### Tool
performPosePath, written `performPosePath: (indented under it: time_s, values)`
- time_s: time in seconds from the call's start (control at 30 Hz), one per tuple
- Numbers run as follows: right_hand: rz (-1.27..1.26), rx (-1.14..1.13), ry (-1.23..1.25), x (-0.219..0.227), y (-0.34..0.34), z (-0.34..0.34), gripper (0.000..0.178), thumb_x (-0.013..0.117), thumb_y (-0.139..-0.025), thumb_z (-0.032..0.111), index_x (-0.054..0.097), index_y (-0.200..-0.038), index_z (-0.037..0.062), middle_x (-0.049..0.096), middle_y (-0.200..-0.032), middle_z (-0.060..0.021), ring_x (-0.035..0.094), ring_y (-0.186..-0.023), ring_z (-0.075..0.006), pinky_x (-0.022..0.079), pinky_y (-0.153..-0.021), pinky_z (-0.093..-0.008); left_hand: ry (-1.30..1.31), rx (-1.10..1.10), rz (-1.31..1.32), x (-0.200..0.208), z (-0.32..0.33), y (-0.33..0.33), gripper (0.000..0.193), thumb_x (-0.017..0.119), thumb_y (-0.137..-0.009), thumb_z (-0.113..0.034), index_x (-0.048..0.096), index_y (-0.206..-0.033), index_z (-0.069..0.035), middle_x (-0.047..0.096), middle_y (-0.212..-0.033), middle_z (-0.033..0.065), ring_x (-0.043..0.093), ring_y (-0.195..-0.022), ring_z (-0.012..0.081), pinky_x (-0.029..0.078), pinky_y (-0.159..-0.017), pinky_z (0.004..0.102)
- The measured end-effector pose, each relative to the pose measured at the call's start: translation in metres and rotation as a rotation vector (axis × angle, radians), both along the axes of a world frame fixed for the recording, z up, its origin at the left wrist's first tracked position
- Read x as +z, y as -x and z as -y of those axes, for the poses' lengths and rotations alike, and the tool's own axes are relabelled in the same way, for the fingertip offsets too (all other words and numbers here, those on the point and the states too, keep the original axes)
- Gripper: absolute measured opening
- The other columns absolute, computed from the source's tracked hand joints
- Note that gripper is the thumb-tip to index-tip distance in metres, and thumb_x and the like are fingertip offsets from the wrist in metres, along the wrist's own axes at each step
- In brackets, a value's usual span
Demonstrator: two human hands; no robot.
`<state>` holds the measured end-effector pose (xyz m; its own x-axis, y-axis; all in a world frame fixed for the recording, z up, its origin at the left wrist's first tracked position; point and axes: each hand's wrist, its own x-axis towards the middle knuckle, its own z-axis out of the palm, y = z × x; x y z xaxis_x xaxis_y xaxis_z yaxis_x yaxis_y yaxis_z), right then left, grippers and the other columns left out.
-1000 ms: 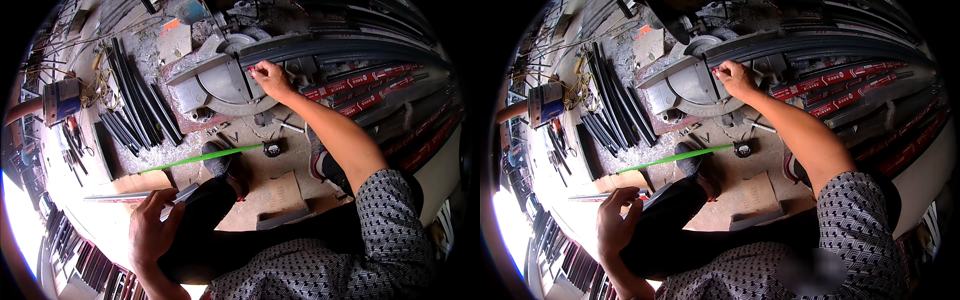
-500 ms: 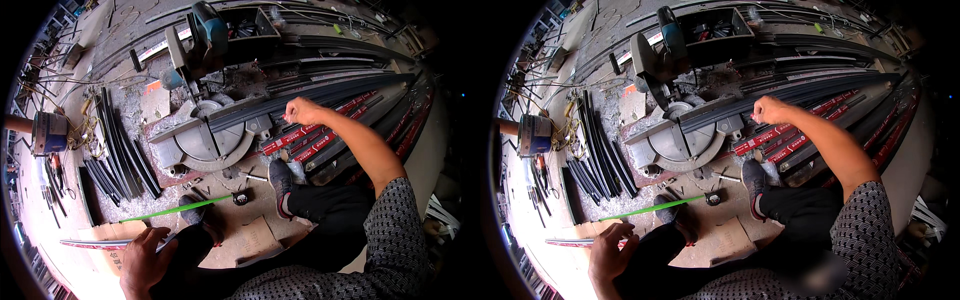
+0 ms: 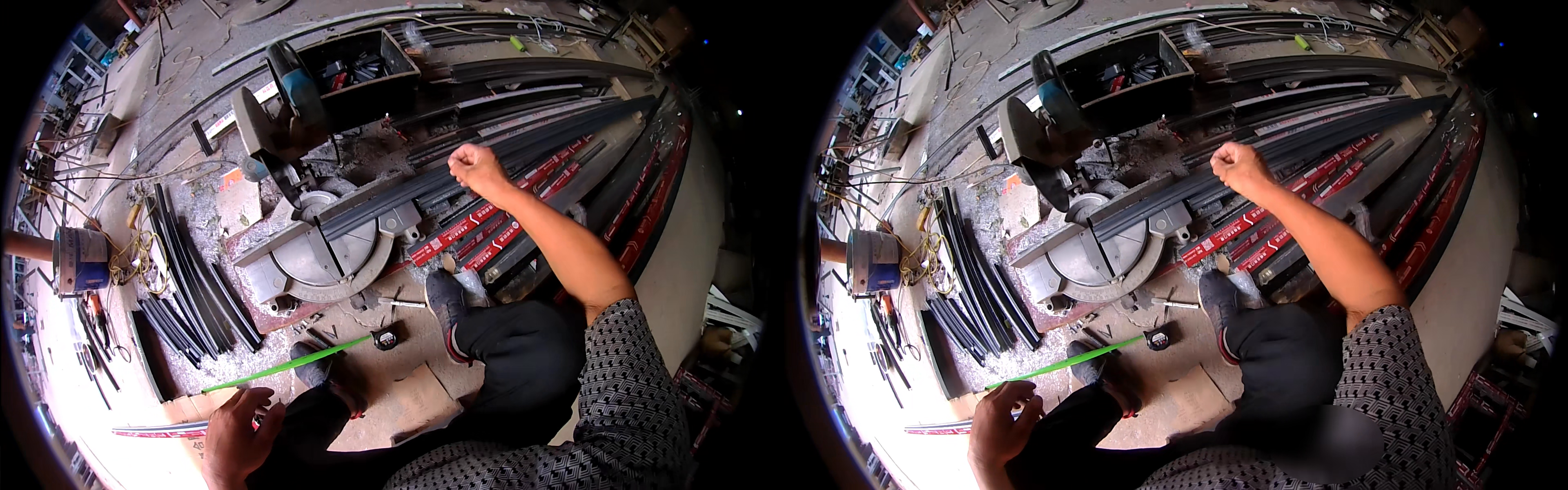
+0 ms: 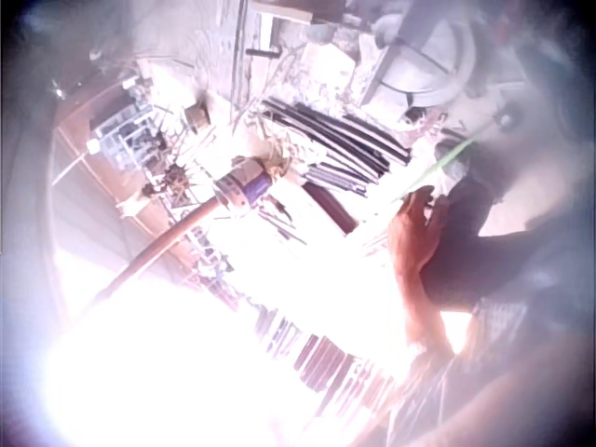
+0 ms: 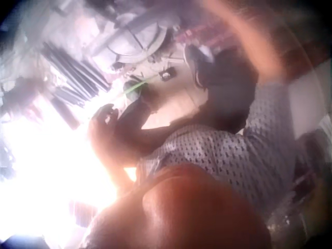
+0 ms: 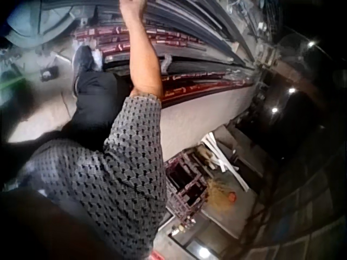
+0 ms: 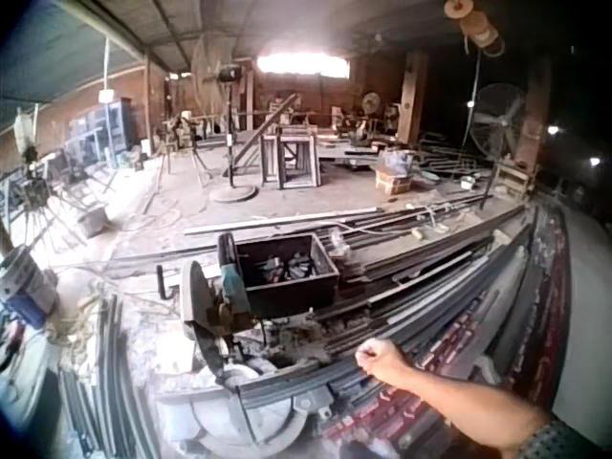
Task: The person measures and cuts aluminum profiles using a miter saw. They use a tape measure to mark specific lengths on the profiles, align them on the saw, and cut them. The person also inspects the cut ends of the profiles to ensure accuracy.
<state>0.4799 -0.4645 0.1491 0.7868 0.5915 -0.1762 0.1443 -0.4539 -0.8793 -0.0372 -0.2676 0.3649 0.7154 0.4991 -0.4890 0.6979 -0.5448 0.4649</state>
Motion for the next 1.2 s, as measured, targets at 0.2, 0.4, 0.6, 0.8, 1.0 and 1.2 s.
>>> performPosePath:
  time_s: [0.2,0.4,0.6,0.8,1.0,1.2]
  values:
    - [0.055,0.097,0.265,-0.112,0.043,0.064,0.012,0.073,-0.092,0.014,0.072,-0.097,0.0031,0.075,-0.086,-0.0113,0.072,-0.08,-0.0216,0.056,-0.074,-0.0368,0.034,0.028,0.036,-0.014,0.004,0.001,0.018,0.07,-0.093,-0.008,0.071,-0.107,0.003,0.075,-0.096,0.0153,0.074,-0.084,0.0259,0.058,-0.075,0.0347]
    - [0.225,-0.006,0.339,-0.14,0.058,0.06,0.022,0.073,-0.094,0.019,0.066,-0.111,0.0058,0.072,-0.099,-0.0181,0.072,-0.094,-0.0346,0.057,-0.084,-0.0434,0.046,0.058,-0.1,-0.025,0.001,0.002,0.02,0.07,-0.094,-0.008,0.069,-0.11,0.003,0.074,-0.095,0.0176,0.075,-0.081,0.0255,0.058,-0.074,0.0345]
    - [0.596,0.126,0.312,-0.134,0.04,0.02,0.042,0.07,-0.095,0.021,0.058,-0.132,0.0065,0.057,-0.129,-0.0203,0.056,-0.121,-0.0397,0.048,-0.105,-0.0469,0.03,-0.01,-0.167,-0.038,0.002,0.002,0.022,0.071,-0.095,-0.014,0.068,-0.111,0.0,0.074,-0.097,0.0164,0.075,-0.082,0.0279,0.058,-0.074,0.0371]
    - [0.766,0.301,0.365,-0.139,0.002,-0.019,0.06,0.069,-0.096,0.034,0.053,-0.149,0.0096,0.053,-0.149,-0.0126,0.048,-0.136,-0.0329,0.038,-0.117,-0.0441,0.086,-0.094,-0.291,-0.049,0.007,-0.014,0.025,0.073,-0.096,-0.022,0.066,-0.111,-0.004,0.072,-0.096,0.0143,0.074,-0.09,0.0318,0.057,-0.078,0.0431]
    - [0.837,0.474,0.495,-0.148,-0.016,-0.03,0.06,0.065,-0.098,0.046,0.057,-0.149,0.0151,0.057,-0.145,-0.0105,0.047,-0.139,-0.0308,0.027,-0.123,-0.0476,0.117,-0.147,-0.329,-0.057,0.013,-0.029,0.026,0.073,-0.095,-0.022,0.067,-0.112,-0.003,0.072,-0.096,0.0147,0.073,-0.092,0.0337,0.056,-0.079,0.0444]
    - [0.792,0.538,0.454,-0.121,-0.021,-0.033,0.041,0.079,-0.088,0.033,0.067,-0.121,0.0112,0.061,-0.126,-0.0107,0.05,-0.132,-0.033,0.035,-0.117,-0.0464,0.098,-0.168,-0.354,-0.058,0.013,-0.034,0.028,0.072,-0.096,-0.024,0.066,-0.113,-0.003,0.072,-0.096,0.0145,0.073,-0.091,0.0339,0.056,-0.079,0.0447]
